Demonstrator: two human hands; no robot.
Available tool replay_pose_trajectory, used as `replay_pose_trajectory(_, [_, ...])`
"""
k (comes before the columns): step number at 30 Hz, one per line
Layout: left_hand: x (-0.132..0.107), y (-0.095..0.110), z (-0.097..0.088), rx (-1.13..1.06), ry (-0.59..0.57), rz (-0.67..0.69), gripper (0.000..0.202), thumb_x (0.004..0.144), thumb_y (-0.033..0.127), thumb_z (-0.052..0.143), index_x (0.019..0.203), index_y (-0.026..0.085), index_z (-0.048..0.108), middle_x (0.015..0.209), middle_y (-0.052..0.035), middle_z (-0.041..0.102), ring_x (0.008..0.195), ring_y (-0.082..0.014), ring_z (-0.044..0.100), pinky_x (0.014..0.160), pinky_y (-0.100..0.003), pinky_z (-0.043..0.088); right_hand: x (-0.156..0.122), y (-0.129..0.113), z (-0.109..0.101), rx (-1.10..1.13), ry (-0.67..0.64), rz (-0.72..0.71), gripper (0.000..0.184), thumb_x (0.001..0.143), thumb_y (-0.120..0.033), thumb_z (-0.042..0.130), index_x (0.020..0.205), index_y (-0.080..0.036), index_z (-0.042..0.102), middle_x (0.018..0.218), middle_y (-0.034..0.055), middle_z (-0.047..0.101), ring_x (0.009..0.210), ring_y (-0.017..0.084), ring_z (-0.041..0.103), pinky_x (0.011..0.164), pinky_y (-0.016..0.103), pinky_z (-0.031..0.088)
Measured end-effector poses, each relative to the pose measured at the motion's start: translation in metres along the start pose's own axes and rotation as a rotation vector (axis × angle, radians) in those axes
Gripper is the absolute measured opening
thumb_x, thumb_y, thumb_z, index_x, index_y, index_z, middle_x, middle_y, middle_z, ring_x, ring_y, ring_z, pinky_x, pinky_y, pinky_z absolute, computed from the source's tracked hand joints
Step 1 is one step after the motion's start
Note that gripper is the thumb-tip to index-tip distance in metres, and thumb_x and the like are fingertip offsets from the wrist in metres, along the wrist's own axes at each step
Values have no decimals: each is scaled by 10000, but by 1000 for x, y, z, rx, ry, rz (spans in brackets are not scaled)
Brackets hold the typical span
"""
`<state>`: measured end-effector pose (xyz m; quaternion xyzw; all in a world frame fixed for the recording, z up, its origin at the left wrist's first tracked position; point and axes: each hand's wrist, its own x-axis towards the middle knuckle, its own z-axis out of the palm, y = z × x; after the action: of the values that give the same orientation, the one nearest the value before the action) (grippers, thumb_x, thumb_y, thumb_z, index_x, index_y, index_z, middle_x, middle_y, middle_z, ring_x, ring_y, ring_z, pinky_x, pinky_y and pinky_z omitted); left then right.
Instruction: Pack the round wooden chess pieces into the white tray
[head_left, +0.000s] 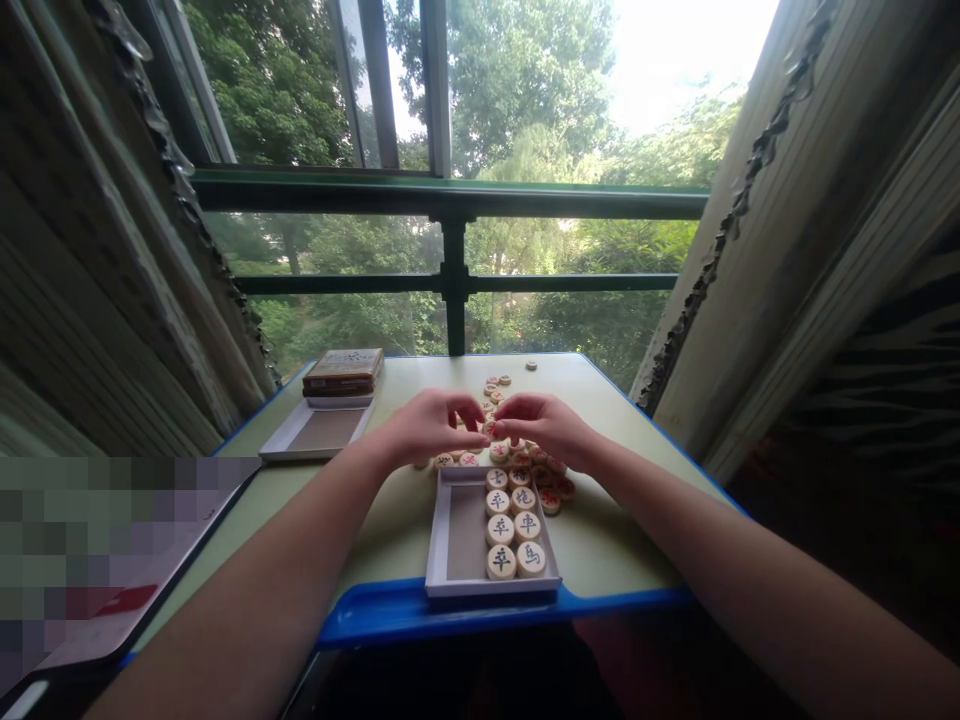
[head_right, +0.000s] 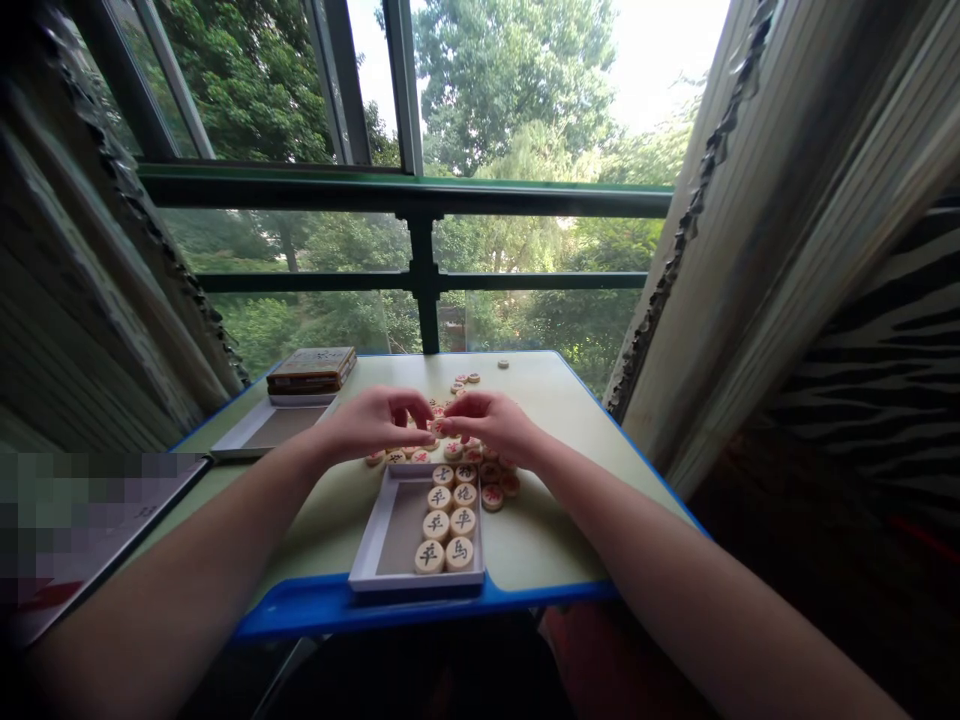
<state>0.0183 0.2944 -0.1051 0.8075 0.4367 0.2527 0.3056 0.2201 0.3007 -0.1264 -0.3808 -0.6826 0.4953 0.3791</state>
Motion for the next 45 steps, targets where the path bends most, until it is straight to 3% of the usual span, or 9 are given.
replay_pose_trajectory(9, [0,1,3,55,4,59,320,652,359,685,896,152,666,690,-12,629,594,-106,539,532,-205,406,1,2,2,68,-19,35,270,599,-346,754,742,-147,642,682,-4,642,631,105,575,636,255,470])
replay_pose_trajectory(13, [0,0,3,64,28,84,325,654,378,682,886,151,671,691,-12,634,584,-103,530,520,-202,395,-1,2,1,55,-12,2,229,664,-354,694,753,-152,632,688,1,635,624,108,563,637,265,462])
replay_pose_trajectory(18, [1,-4,-2,50,42,69,356,639,402,686,881,142,665,709,-22,633,589,-105,524,524,-206,393,-4,-2,-3,-281,41,-163,143,718,-251,593,797,-152,660,792,29,661,740,141,575,706,277,438])
replay_pose_trajectory(22, [-1,-5,-15,25,-104,-24,405,603,456,701,849,139,646,711,-22,621,615,-122,533,533,-215,392,-5,-1,-6,-516,40,-210,176,762,-269,545,757,-145,670,732,30,656,703,144,562,678,267,422])
replay_pose_trajectory(28, [-12,-1,-32,50,-408,-166,397,580,444,716,838,155,628,678,4,598,604,-122,528,534,-211,367,-3,3,-8,-603,56,-237,197,774,-283,546,734,-138,673,676,17,620,633,119,515,612,236,390])
replay_pose_trajectory(37, [-11,-6,-29,204,-530,-199,463,513,524,743,747,150,600,649,23,542,584,-96,441,497,-210,284,-2,3,-8,-643,9,-261,197,771,-274,560,692,-135,676,607,10,588,601,111,477,590,231,361])
replay_pose_trajectory(45, [-8,-13,-20,269,-529,-186,455,505,525,743,734,173,567,673,31,549,606,-108,454,501,-222,296,-4,3,-7,-662,5,-258,202,770,-276,553,700,-134,678,606,11,588,594,109,472,591,234,358])
